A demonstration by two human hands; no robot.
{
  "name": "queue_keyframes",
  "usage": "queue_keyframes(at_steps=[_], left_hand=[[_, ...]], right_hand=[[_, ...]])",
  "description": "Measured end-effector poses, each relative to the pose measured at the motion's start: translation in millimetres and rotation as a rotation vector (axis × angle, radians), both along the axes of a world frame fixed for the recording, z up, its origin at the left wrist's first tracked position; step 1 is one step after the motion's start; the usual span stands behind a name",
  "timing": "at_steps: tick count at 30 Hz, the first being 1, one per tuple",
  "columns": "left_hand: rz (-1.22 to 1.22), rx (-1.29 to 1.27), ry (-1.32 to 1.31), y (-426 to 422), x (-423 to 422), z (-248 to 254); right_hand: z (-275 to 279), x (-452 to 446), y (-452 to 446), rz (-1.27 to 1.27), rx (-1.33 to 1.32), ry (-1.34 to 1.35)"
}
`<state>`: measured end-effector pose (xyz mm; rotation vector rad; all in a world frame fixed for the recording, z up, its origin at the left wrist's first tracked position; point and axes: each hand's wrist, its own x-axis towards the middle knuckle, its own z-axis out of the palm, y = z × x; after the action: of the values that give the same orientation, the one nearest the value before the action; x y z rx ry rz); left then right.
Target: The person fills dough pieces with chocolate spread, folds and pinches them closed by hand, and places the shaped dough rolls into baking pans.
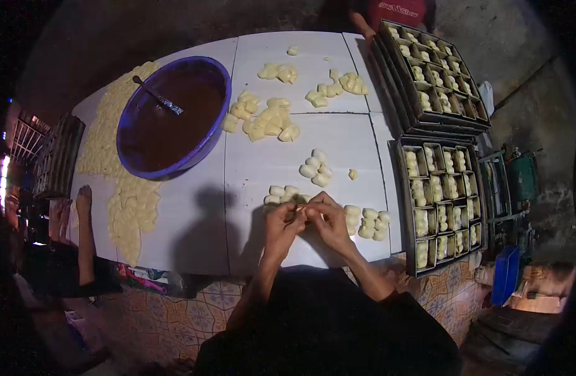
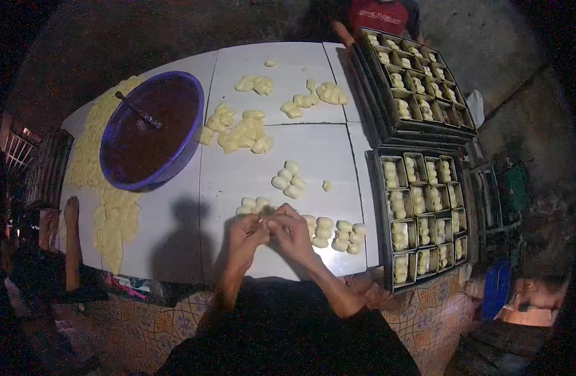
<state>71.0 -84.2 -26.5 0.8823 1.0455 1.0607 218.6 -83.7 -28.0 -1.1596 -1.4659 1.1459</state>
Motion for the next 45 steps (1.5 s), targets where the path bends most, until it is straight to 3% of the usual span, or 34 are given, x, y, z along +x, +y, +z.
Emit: queue_keyframes(at_steps=[2, 6, 8, 10, 11, 12, 14, 15, 17, 18, 19, 21, 22, 25, 28, 29, 32, 34, 36, 38, 42, 43, 45], left_hand=[[0.103, -0.032, -0.103, -2, 10, 4], [0.104, 0.319, 0.232, 6, 13, 6], [0.001, 0.354, 0.178, 7, 9, -7], [-0.121, 0.339, 0.111, 13, 2, -3], [-0.102, 0.281, -0.01, 13, 1, 0], [-0.053, 0.3, 0.028, 17, 0, -3], [0.045, 0.327, 0.103, 21, 0, -12], [0.153, 0.308, 0.14, 25, 9, -9], [0.155, 0.166, 0.168, 38, 11, -20], [0.155, 0.092, 0.18, 43, 13, -24], [0.149, 0.056, 0.134, 49, 17, -23], [0.142, 0.08, 0.112, 55, 18, -25], [0.146, 0.087, 0.098, 57, 18, -28], [0.205, 0.044, 0.062, 57, 3, -31], [0.285, -0.051, 0.033, 52, -7, -41], [0.3, -0.077, 0.007, 52, -11, -44], [0.326, -0.007, 0.055, 54, -18, -53], [0.344, -0.028, 0.041, 59, -21, -52], [0.361, -0.017, 0.047, 65, -19, -51], [0.31, 0.029, 0.084, 69, -21, -30], [0.338, 0.01, 0.097, 63, -34, -20], [0.356, -0.001, 0.092, 58, -39, -30], [0.33, 0.059, 0.102, 50, -47, -47]], right_hand=[[-12, 4, 2, -0.014, -0.144, 0.104], [-15, 2, 11, -0.011, -0.223, 0.135], [-25, 1, 20, 0.024, -0.307, 0.278], [-12, 20, 24, 0.341, -0.934, 0.541], [-16, 26, 24, 0.422, -0.889, 0.577], [-19, 29, 25, 0.502, -0.845, 0.611], [-22, 36, 42, 0.273, -0.451, 0.173], [-9, 36, 54, 0.073, -0.39, 0.099], [-40, 52, 90, -0.174, -0.243, -0.002], [-13, 43, 100, -0.301, -0.435, 0.252], [-23, 51, 111, -0.216, -0.455, 0.268], [-105, 75, 129, -0.115, -0.367, 0.192], [-65, 63, 118, -0.122, -0.44, 0.435], [-92, 70, 120, -0.359, -0.137, -0.165], [-68, 65, 118, -0.207, -0.296, -0.315], [-73, 69, 122, -0.185, -0.235, -0.33], [-56, 60, 154, -0.195, -0.001, -0.784], [-55, 41, 187, -0.035, 0.018, -0.676], [-49, 6, 206, -0.08, 0.126, -0.676], [-67, -20, 224, -0.058, 0.398, -0.924], [-88, -40, 235, -0.214, 0.118, -0.773], [-70, -34, 233, -0.1, -0.106, -0.581], [-58, -24, 209, 0.033, -0.134, -0.354]])
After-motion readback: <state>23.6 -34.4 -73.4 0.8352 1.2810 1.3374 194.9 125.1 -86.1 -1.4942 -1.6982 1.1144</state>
